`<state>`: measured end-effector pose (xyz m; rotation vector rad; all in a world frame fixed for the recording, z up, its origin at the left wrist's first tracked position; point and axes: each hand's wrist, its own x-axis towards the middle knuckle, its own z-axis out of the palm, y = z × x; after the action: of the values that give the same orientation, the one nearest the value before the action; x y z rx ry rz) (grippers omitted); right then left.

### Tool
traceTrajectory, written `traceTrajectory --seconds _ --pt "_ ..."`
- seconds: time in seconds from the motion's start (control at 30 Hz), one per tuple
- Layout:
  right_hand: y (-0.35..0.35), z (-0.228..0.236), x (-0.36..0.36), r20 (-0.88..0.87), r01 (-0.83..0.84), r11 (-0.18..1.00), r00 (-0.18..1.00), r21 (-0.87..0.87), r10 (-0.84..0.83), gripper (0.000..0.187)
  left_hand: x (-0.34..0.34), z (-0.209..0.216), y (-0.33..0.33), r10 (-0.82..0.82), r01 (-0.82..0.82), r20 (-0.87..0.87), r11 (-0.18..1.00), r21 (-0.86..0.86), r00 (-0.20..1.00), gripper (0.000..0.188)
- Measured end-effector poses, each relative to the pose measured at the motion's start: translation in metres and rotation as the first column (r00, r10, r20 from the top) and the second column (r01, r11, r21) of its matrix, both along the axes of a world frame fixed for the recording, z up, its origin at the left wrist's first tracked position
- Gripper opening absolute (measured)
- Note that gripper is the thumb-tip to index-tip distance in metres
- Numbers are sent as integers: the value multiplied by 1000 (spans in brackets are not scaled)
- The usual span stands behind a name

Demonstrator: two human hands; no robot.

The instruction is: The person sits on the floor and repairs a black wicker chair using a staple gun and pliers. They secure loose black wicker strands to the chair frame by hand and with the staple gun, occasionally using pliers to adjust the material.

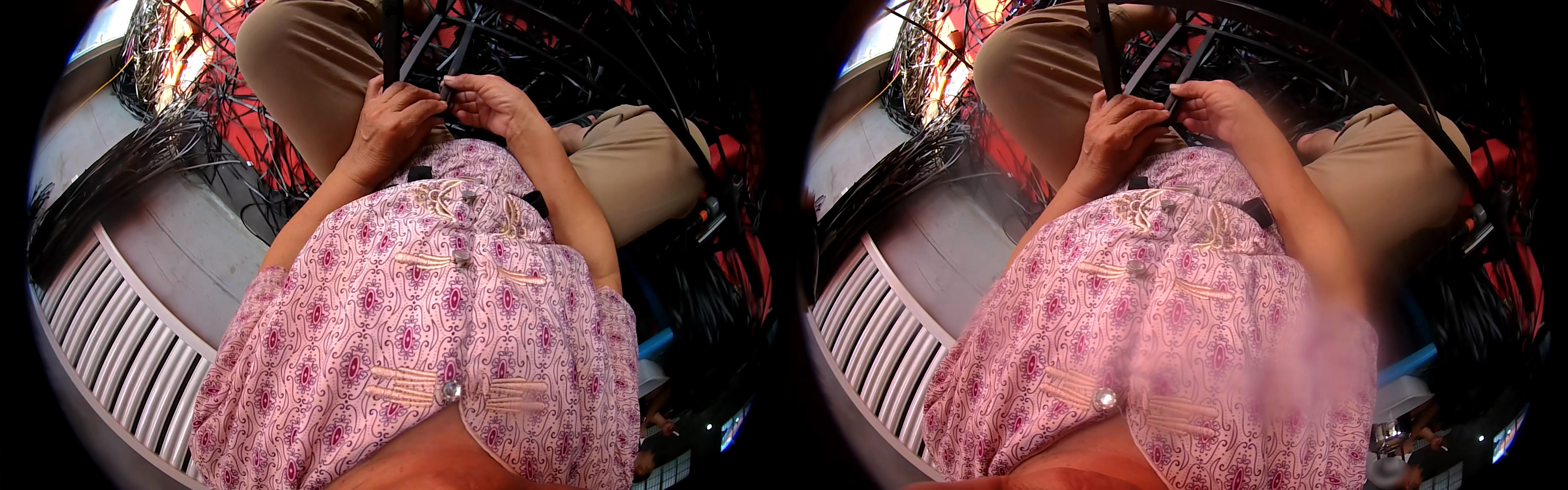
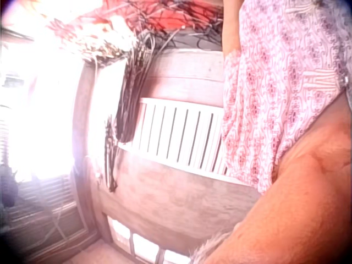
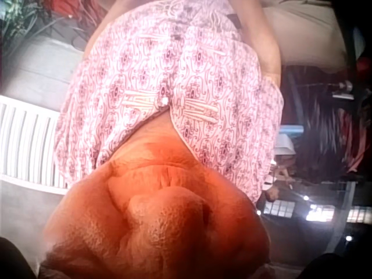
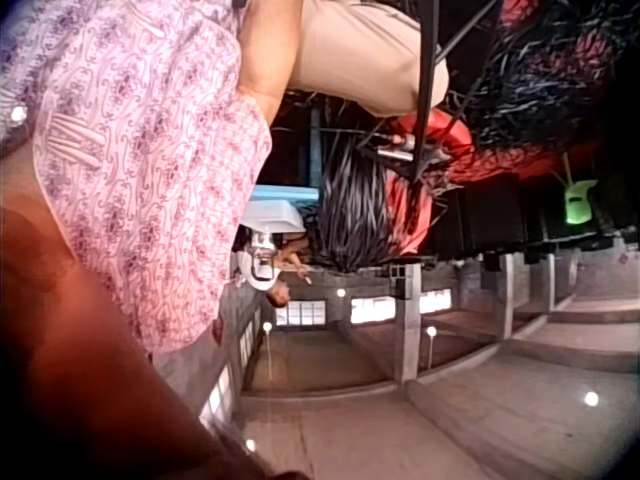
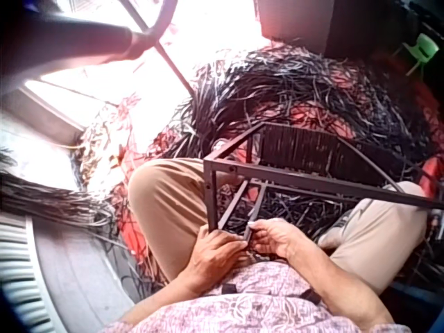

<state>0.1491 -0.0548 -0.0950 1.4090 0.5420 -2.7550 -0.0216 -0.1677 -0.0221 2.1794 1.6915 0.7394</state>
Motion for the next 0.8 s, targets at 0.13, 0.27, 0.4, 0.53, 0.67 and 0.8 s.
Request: traceTrajectory --seconds 0.13,0.27,0.4,0.53,0.67,0.8 --pt "-1 -2 -1 39 71 997 997 -24 -70 20 0 0 0 0 0 7 1000 -7 1000 26" --pt "-1 -3 -2 50 68 998 996 9 -68 20 0 1 -1 3 -3 -2 1000 -11 1000 25" --pt "0 -5 -2 46 41 999 998 27 -42 19 0 2 0 4 -4 -17 1000 1 1000 24" --pt "1 -8 -3 47 61 998 997 13 -61 19 1 3 0 4 -4 -24 1000 -3 1000 23" --pt "2 -10 -4 42 56 998 998 0 -56 19 1 3 -1 -3 3 -53 1000 -7 999 25" --pt "3 -13 -5 32 54 998 998 -27 -53 19 2 4 -2 -3 2 -91 1000 -8 996 25"
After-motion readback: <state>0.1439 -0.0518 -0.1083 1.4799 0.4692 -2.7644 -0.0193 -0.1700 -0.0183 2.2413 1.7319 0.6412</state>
